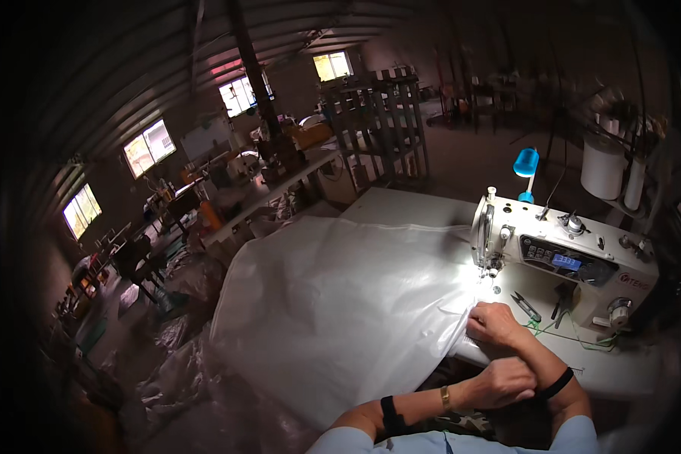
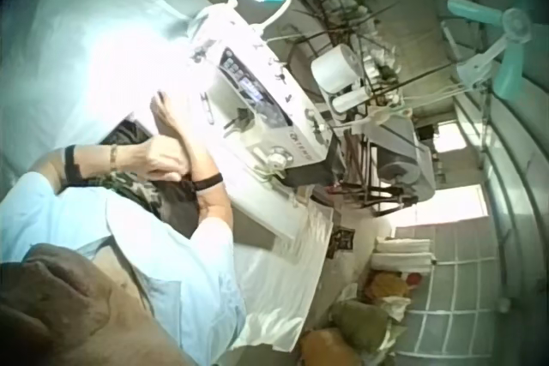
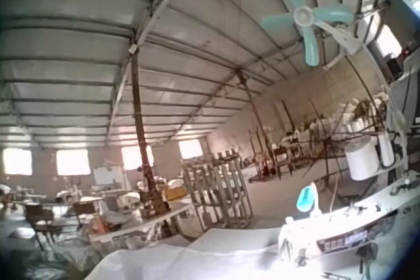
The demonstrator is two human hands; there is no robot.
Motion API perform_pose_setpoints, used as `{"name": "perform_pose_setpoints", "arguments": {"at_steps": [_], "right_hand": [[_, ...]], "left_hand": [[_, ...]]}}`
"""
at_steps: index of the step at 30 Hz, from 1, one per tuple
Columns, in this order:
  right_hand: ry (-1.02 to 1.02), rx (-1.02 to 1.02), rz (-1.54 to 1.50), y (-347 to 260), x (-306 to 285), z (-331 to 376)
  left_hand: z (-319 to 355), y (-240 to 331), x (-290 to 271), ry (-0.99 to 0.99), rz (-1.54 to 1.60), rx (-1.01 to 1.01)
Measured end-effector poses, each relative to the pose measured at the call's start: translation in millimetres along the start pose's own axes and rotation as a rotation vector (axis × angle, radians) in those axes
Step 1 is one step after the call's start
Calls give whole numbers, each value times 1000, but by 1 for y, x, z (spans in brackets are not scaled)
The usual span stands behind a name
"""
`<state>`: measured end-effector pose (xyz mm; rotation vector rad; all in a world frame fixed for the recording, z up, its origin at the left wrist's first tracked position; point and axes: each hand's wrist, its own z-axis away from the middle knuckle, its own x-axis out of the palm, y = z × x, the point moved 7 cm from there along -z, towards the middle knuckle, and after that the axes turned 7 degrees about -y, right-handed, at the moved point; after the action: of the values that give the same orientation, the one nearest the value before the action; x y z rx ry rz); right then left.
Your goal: Sewing the edges of a large white plastic woven sheet using an industrial sewing machine.
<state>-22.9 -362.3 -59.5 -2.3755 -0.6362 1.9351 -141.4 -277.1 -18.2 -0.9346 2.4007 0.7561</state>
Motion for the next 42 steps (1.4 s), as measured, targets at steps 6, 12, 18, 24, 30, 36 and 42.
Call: {"name": "perform_pose_setpoints", "arguments": {"at_steps": [6, 12, 18, 24, 30, 36, 42], "right_hand": [[109, 262, -730, -17, -33, 11], [466, -93, -1176, -76, -72, 10], [521, -120, -962, -111, -75, 1], [581, -123, -890, -121, -69, -9], [548, -107, -642, -144, -61, -11], [452, -346, 0, -180, -53, -9], [470, -427, 126, -160, -6, -6]], "left_hand": [[63, -31, 40, -603, 173, -722], [57, -3, 37, -209, 678, -511], [80, 0, 54, -308, 891, -770], [76, 34, 40, -190, 1150, -527], [96, 17, 57, -157, 1209, -599], [95, 26, 49, -175, 1194, -672], [114, 22, 73, 18, 1448, -937]]}}
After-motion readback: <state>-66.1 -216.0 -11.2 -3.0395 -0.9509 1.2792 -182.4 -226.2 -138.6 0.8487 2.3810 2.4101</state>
